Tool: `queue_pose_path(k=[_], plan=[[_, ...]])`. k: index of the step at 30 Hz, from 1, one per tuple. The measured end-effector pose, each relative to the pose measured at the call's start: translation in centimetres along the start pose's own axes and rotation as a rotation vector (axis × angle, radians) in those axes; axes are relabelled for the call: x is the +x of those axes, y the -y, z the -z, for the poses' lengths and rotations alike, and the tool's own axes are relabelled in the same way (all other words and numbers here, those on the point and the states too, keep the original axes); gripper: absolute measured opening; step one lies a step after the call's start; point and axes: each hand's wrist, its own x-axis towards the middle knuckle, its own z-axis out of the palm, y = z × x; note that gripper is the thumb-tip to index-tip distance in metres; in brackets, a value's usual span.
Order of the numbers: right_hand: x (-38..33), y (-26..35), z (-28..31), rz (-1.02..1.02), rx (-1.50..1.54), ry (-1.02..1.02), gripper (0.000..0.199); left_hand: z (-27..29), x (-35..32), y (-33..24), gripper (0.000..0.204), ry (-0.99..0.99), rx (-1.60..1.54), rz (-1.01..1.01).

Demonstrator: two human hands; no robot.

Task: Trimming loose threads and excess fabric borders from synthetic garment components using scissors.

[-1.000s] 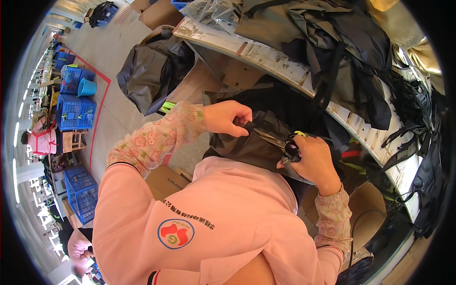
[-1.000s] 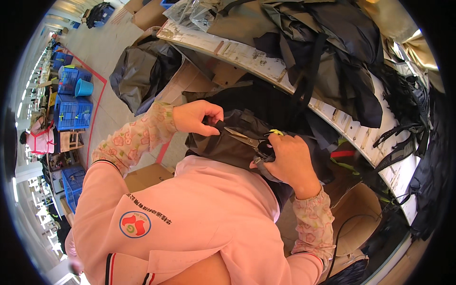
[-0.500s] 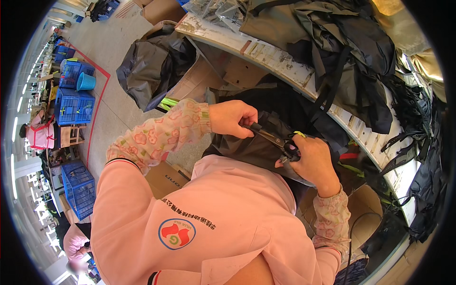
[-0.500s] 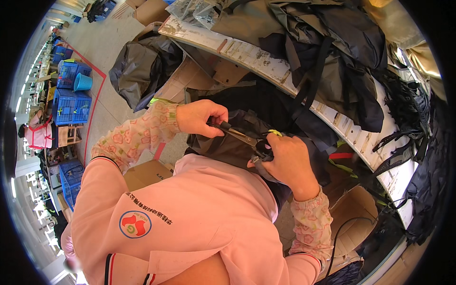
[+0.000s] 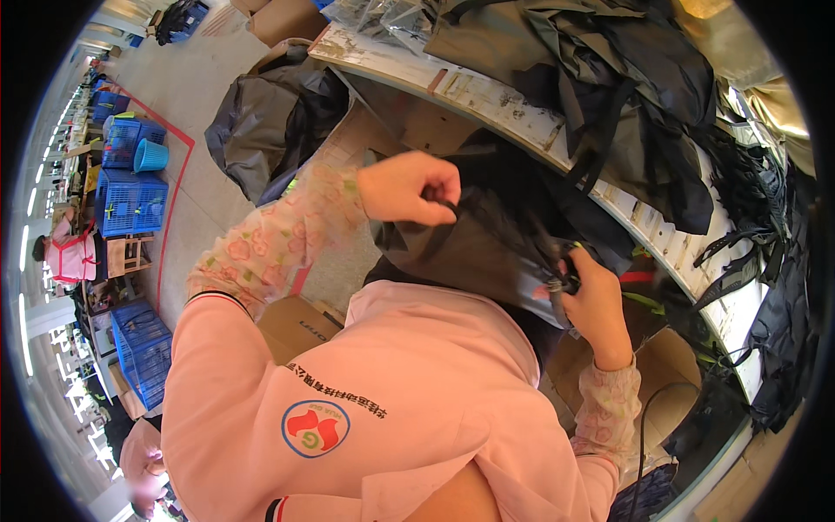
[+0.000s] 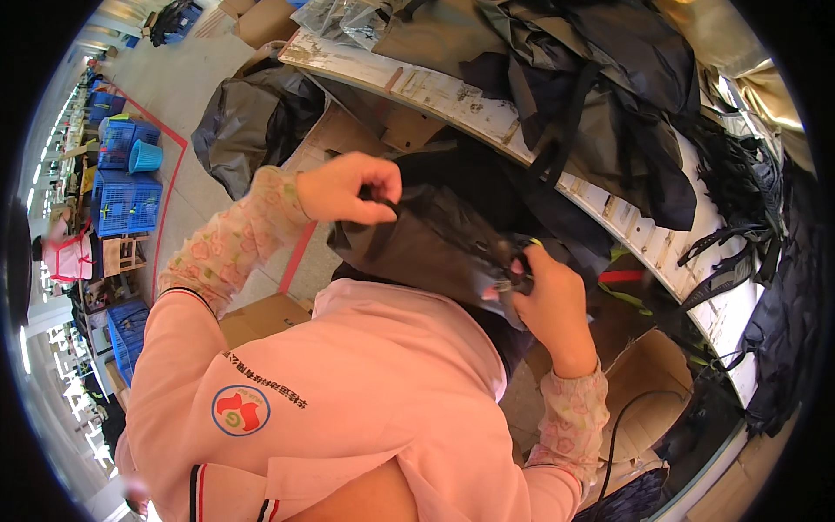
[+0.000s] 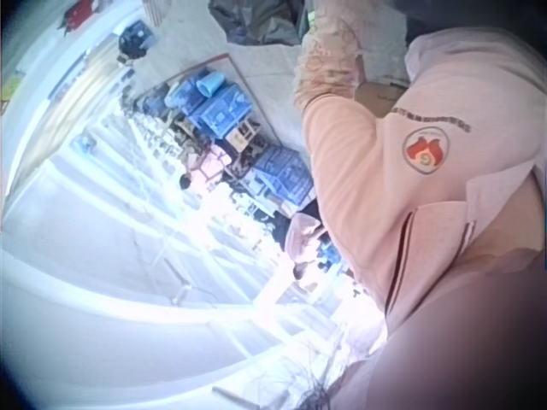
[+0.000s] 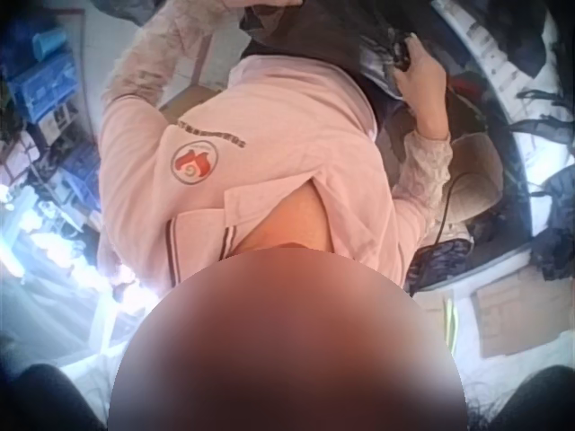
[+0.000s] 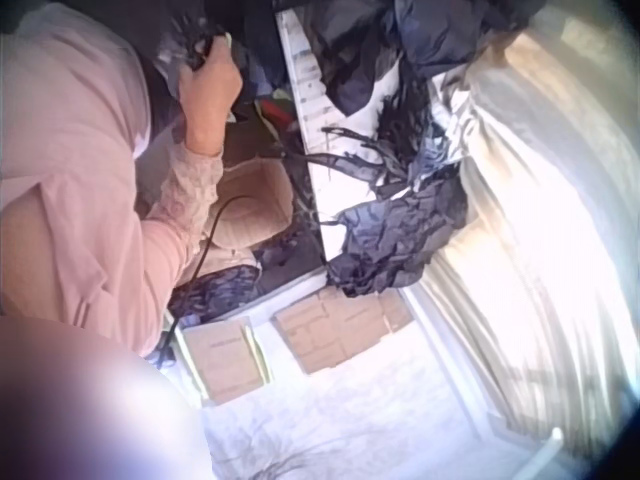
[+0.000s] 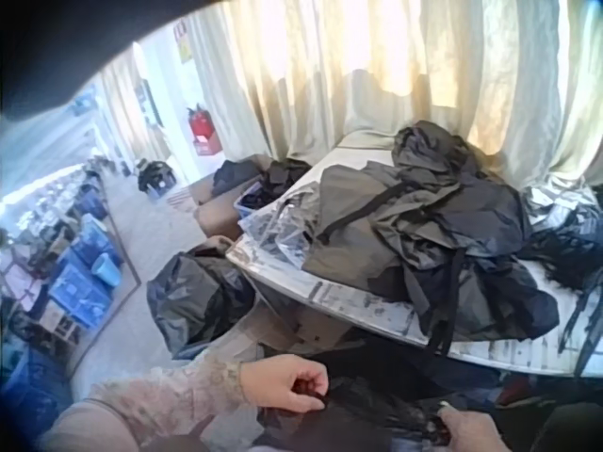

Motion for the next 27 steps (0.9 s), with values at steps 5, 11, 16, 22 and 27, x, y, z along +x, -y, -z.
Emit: queue_pose_path(k=[5,11,16,22,27], plan=[[-5.5,-4.7,-0.6,-0.321,0.066,0.014,0.046,2.5,0.5,-1.0,0.017,-0.055,-0.045,-0.078],[-11.2,-6.1,5.7,-0.289,0.605,0.153,0.037,4.4,-0.6,-4.5,0.017,0.052,-0.171,-0.012],[-12.6,-5.6,12.7,-0.256,0.694,-0.266,0.041,5.2,0.9,-7.2,0.016,0.046,-0.259,-0.056],[-4.2,-11.7,9.9,-0.461,-0.372,-0.566,0.021,7.1,8.7,-1.6,0.02,-0.132,0.209,-0.093],[-3.8,-9.9,5.3,-0.251,-0.075,-0.662,0.02,6.6,9.0,1.3,0.024,-0.464,0.578,-0.316]])
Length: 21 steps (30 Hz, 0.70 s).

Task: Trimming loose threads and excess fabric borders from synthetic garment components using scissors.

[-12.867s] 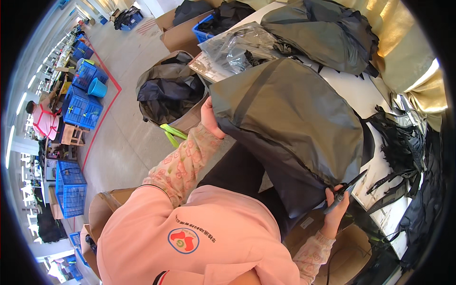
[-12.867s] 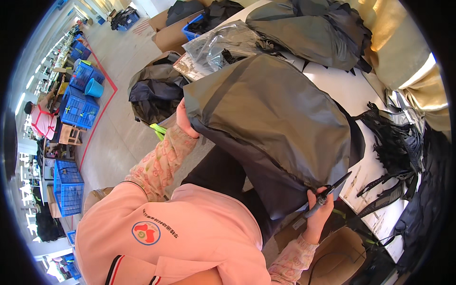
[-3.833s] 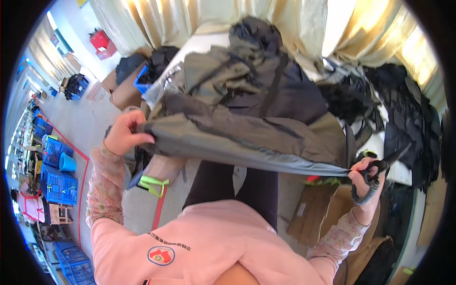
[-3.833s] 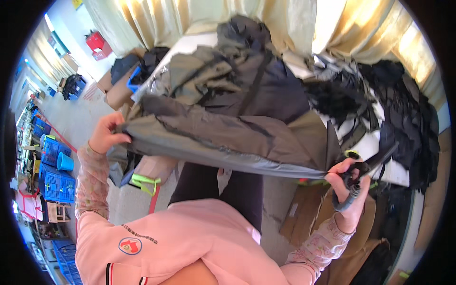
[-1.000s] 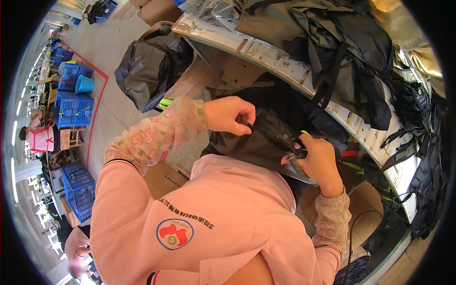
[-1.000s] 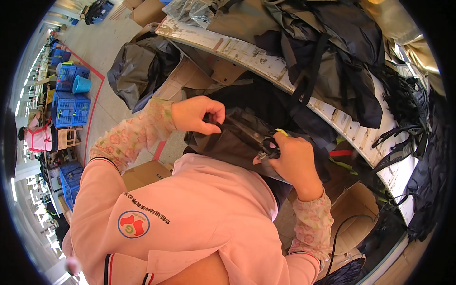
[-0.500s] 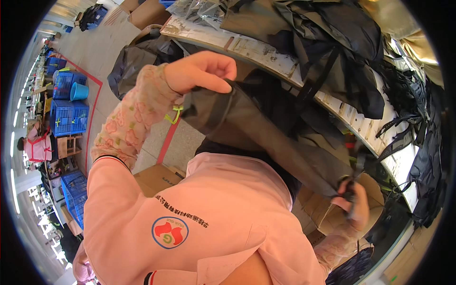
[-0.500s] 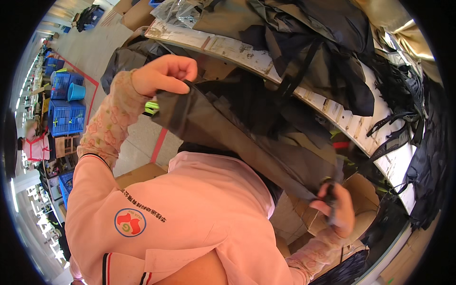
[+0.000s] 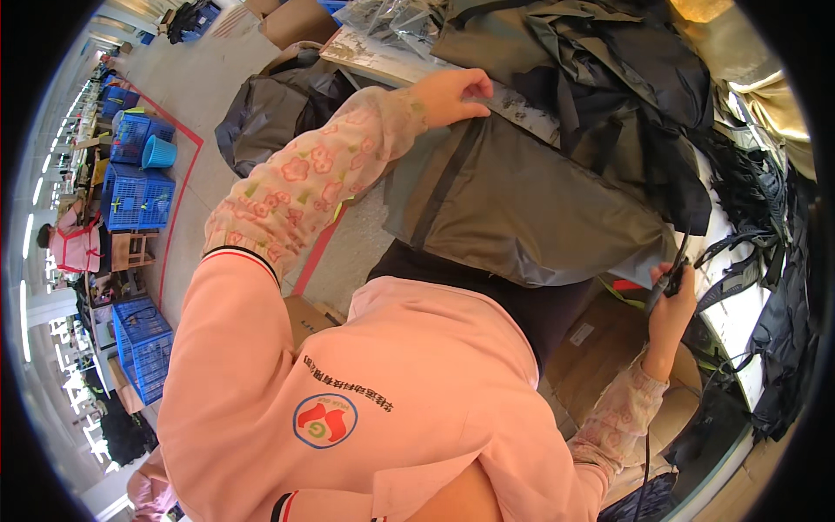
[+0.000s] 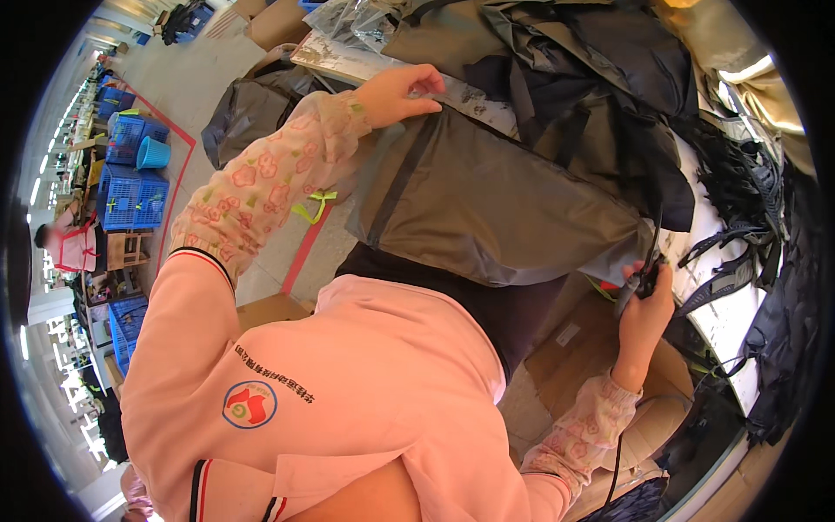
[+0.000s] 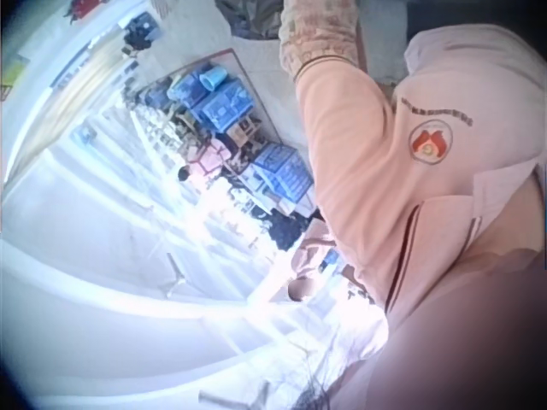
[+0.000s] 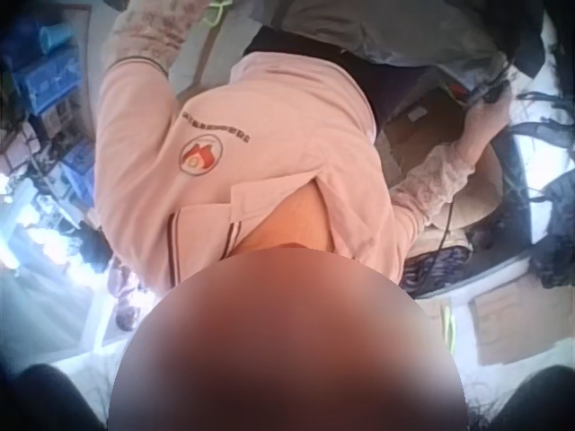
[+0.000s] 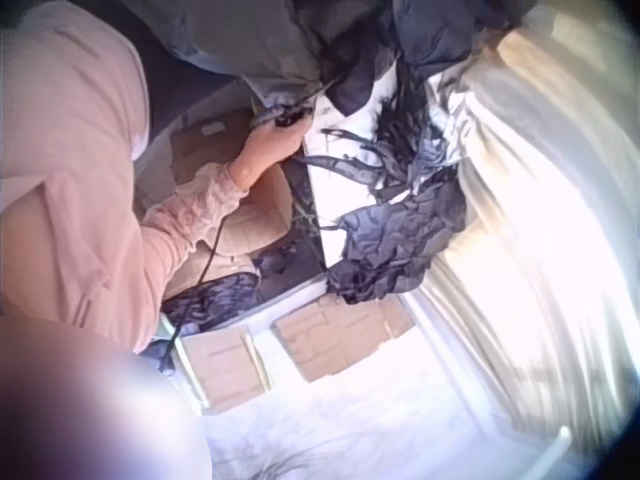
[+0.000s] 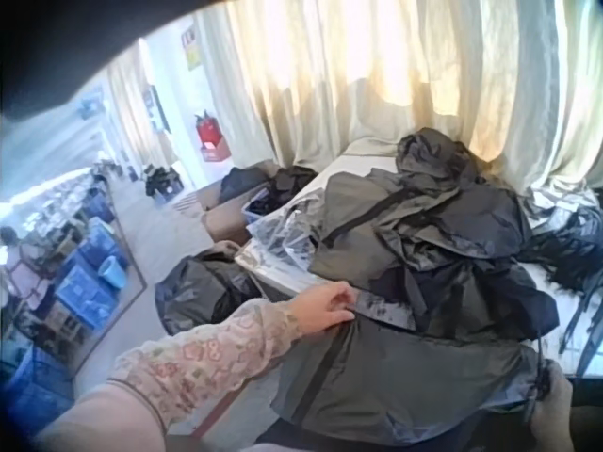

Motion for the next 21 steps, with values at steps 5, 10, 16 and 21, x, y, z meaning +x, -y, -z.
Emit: queue_pose_path(k=[5,10,16,21], plan=[[-4.0,-0.2,-1.4,-0.109,0.274,0.321,0.022,0.8,-3.7,-0.7,0.026,0.081,-0.062,0.027],[-7.9,-1.7,-4.3,-0.231,0.503,0.397,0.036,-1.0,-6.5,-5.4,0.023,0.16,0.019,-0.039],[-8.1,-2.5,-9.7,0.002,0.203,0.311,0.042,-12.3,-8.4,-10.7,0.028,0.323,-0.151,-0.507],[-8.1,-2.5,-11.6,-0.033,0.31,0.226,0.036,-18.6,-7.4,-12.5,0.042,0.305,0.255,-0.422]])
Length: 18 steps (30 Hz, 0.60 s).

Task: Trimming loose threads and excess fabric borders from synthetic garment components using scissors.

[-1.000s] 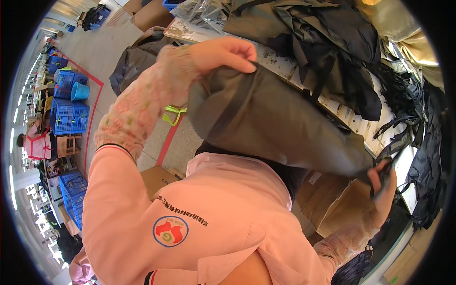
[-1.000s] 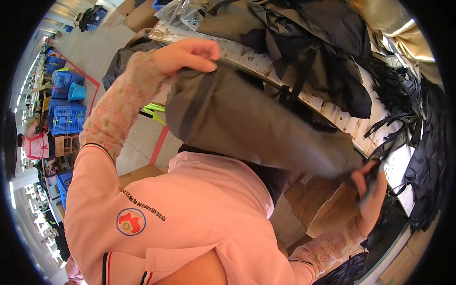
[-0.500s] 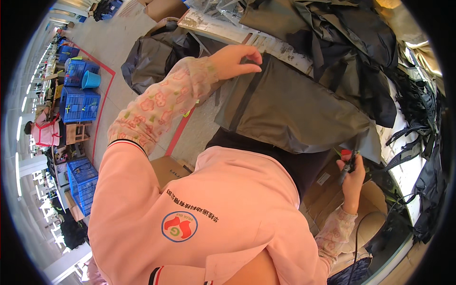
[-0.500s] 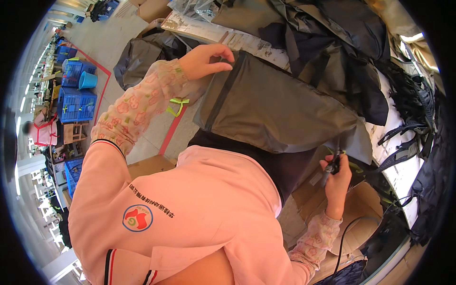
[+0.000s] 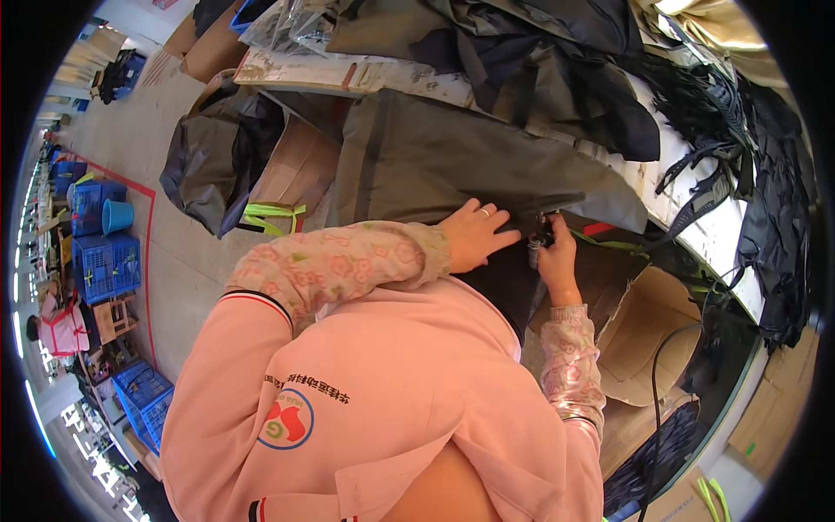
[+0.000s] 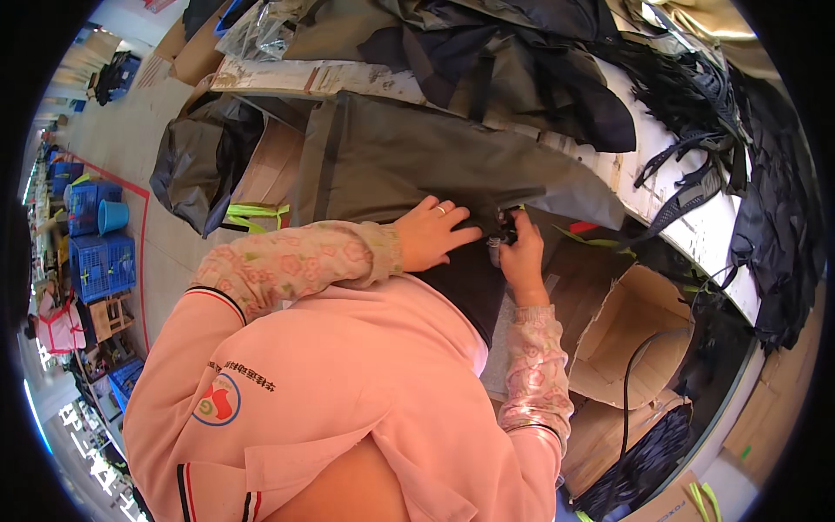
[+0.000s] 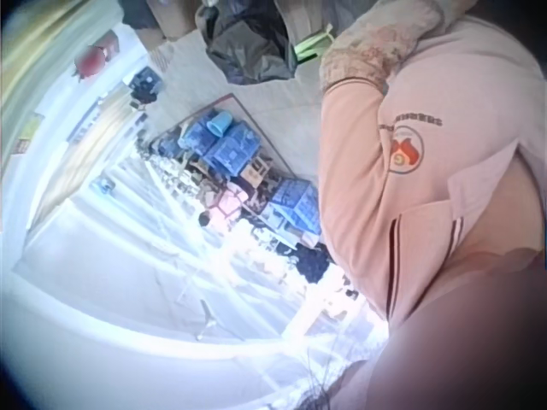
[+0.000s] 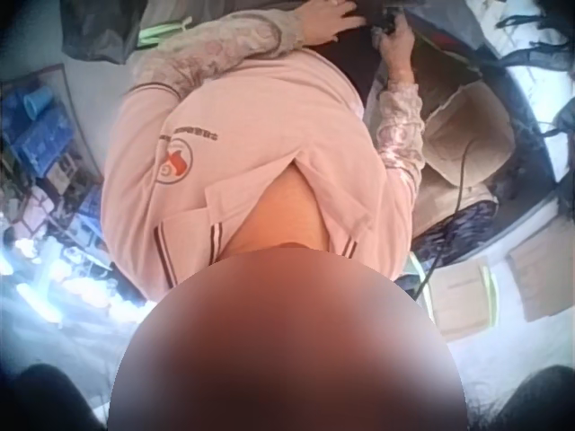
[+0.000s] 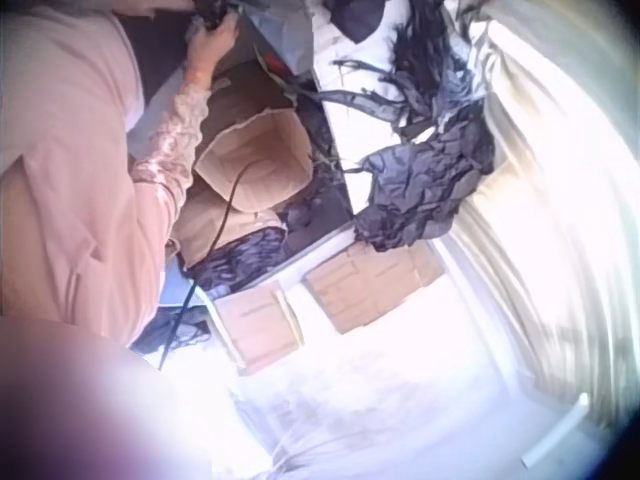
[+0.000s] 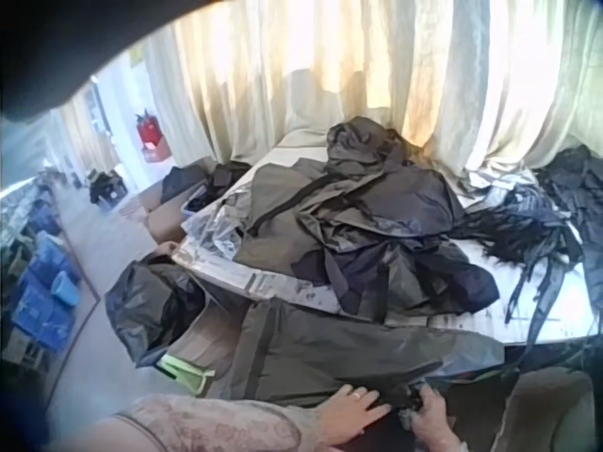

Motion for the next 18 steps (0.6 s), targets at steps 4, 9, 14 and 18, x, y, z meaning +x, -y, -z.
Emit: queue_pose_path(k=[4,9,14,18], plan=[[-0.3,1.3,0.8,-0.079,0.225,-0.022,0.029,-3.2,1.0,3.3,0.036,0.1,-0.216,0.203],[-0.4,2.8,3.2,-0.046,0.423,-0.038,0.026,1.4,0.2,5.4,0.024,0.173,-1.665,0.669],[0.1,6.1,4.2,0.008,0.575,-0.042,0.029,4.8,-1.2,6.0,0.029,0.152,-2.0,0.624],[0.7,7.6,2.4,0.063,0.487,-0.023,0.032,5.7,-1.7,5.4,0.034,0.102,-2.161,0.566]])
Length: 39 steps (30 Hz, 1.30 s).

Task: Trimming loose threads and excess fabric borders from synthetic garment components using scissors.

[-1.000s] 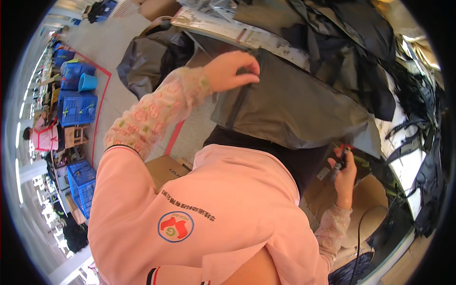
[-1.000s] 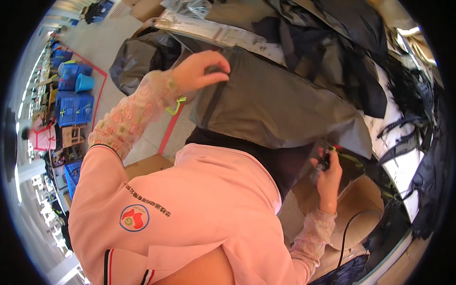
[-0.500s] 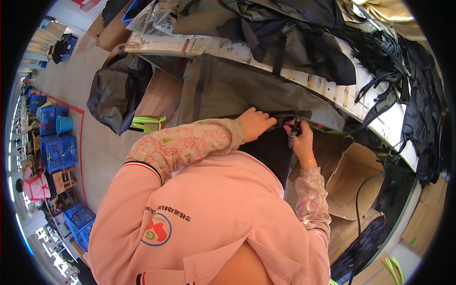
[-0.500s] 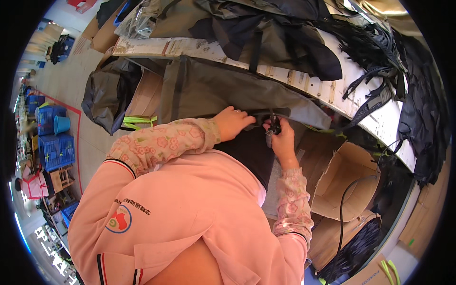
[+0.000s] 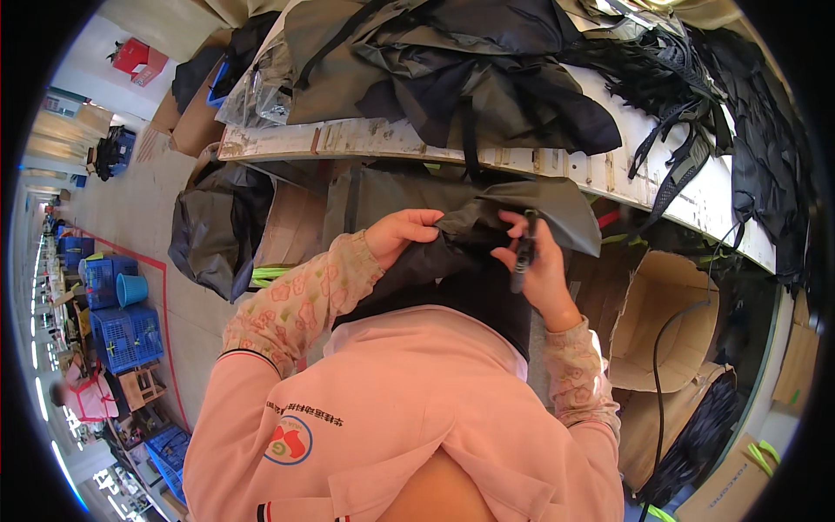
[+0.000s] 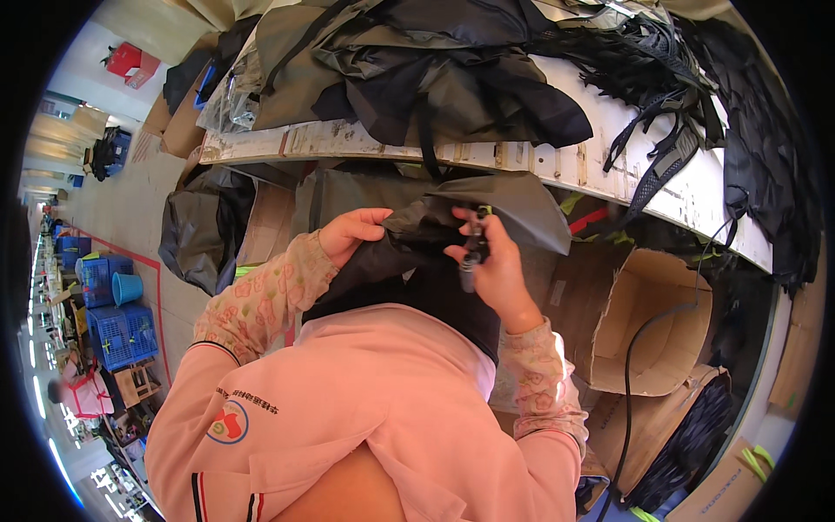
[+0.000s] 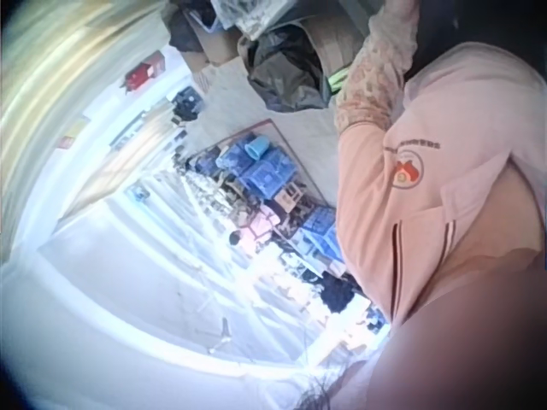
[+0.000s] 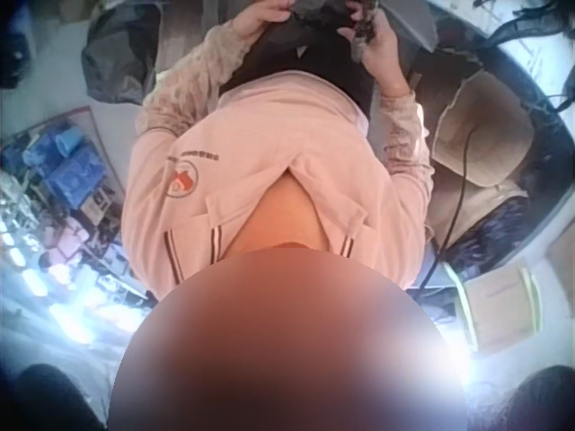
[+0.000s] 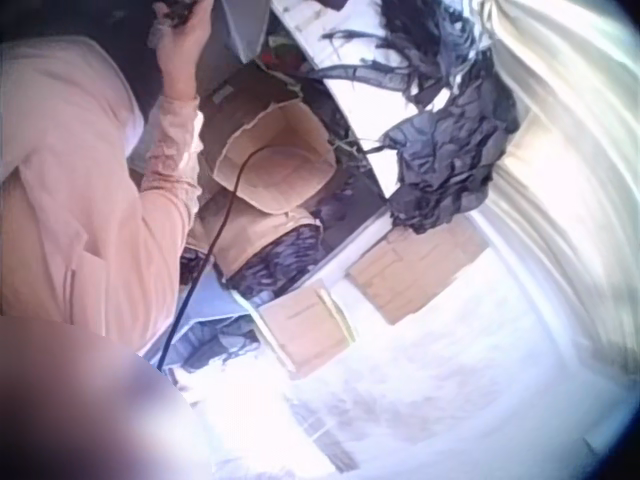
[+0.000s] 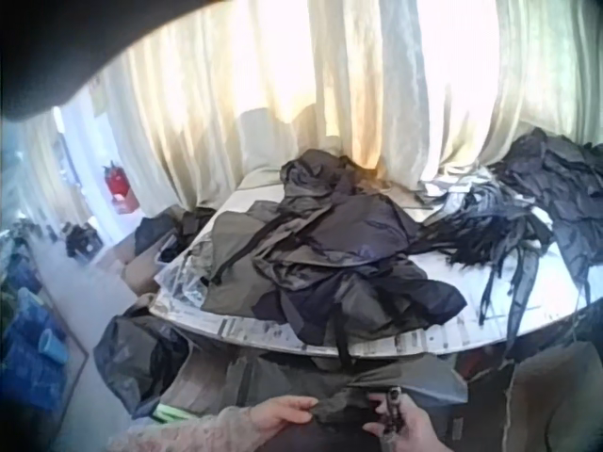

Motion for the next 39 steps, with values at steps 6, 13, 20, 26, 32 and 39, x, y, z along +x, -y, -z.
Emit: queue_pose_path(k=[6,13,20,26,32,39], plan=[[0.3,-1.0,-1.7,-0.03,-0.292,-0.034,0.031,-1.0,-0.8,0.0,0.023,0.008,0.033,-0.061],[-1.0,6.1,2.9,-0.145,0.071,0.161,0.021,0.4,-1.5,-1.0,0.016,-0.06,0.285,-0.229],[-1.7,6.2,2.2,-0.274,0.165,0.217,0.02,0.6,-0.9,0.1,0.019,0.007,0.295,-0.239],[-1.1,5.1,1.5,-0.218,0.155,0.21,0.02,1.2,-3.6,-1.5,0.019,-0.076,0.361,-0.272],[-1.1,4.7,3.2,-0.195,0.019,0.074,0.02,5.2,-18.7,-13.7,0.019,-0.574,1.036,-0.38],[0.5,3.6,2.5,-0.264,0.031,0.046,0.022,6.3,-41.7,-25.1,0.022,-2.193,1.791,-0.796]])
